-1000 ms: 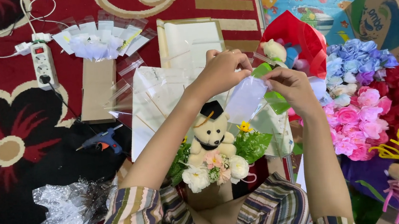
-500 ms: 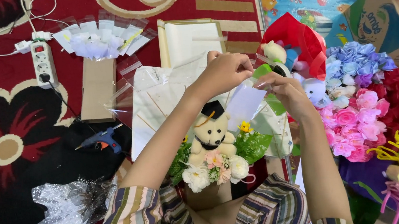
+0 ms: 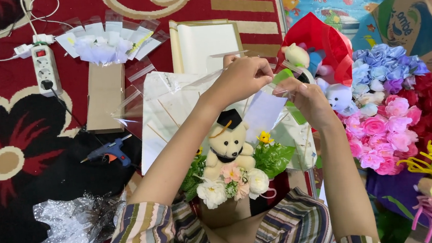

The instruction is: Preparing and inserting small decorative cards into a teddy bear floral bouquet

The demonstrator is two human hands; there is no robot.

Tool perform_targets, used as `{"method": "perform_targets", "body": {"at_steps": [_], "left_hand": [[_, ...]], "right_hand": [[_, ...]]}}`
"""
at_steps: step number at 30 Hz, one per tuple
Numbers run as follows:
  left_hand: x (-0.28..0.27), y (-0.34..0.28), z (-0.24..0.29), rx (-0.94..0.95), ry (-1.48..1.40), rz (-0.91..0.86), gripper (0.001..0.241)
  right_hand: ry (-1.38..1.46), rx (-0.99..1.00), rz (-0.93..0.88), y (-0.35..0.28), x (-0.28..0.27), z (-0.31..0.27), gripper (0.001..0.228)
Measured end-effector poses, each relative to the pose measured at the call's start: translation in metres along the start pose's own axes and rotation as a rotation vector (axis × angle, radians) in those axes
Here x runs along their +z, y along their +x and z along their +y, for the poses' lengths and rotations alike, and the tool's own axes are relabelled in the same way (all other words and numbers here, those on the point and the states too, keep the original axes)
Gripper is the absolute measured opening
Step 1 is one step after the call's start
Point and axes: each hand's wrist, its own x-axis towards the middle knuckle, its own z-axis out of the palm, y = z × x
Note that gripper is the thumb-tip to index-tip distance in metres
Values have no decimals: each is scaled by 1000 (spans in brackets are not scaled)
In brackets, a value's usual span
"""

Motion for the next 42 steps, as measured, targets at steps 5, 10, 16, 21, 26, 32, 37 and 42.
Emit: {"method": "perform_targets", "body": {"at_steps": [5, 10, 16, 21, 26, 32, 37, 42], "left_hand": [[1, 1, -4, 4, 12, 2, 7], [1, 2, -3, 7, 25, -1, 6], [-1, 1, 1, 30, 11, 5, 7], [-4, -2, 4, 9, 1, 5, 5], [-1, 1, 1, 12, 19, 10, 6], [-5, -2, 5, -6, 6, -14, 6], [-7, -3, 7, -14, 14, -15, 7], [-8, -12, 9, 62, 52, 47, 19]], "right_hand": [[-14, -4, -15, -1, 1, 1, 55], [-66, -2, -21, -3, 9, -6, 53], [-114, 31, 0, -8, 18, -11, 56], [-117, 104, -39, -6, 9, 0, 81], [-128, 120, -65, -7, 11, -3, 93], [-95, 117, -59, -3, 6, 2, 98], [-124, 104, -81, -2, 4, 5, 94], [-75, 19, 65, -2, -13, 21, 77]]}}
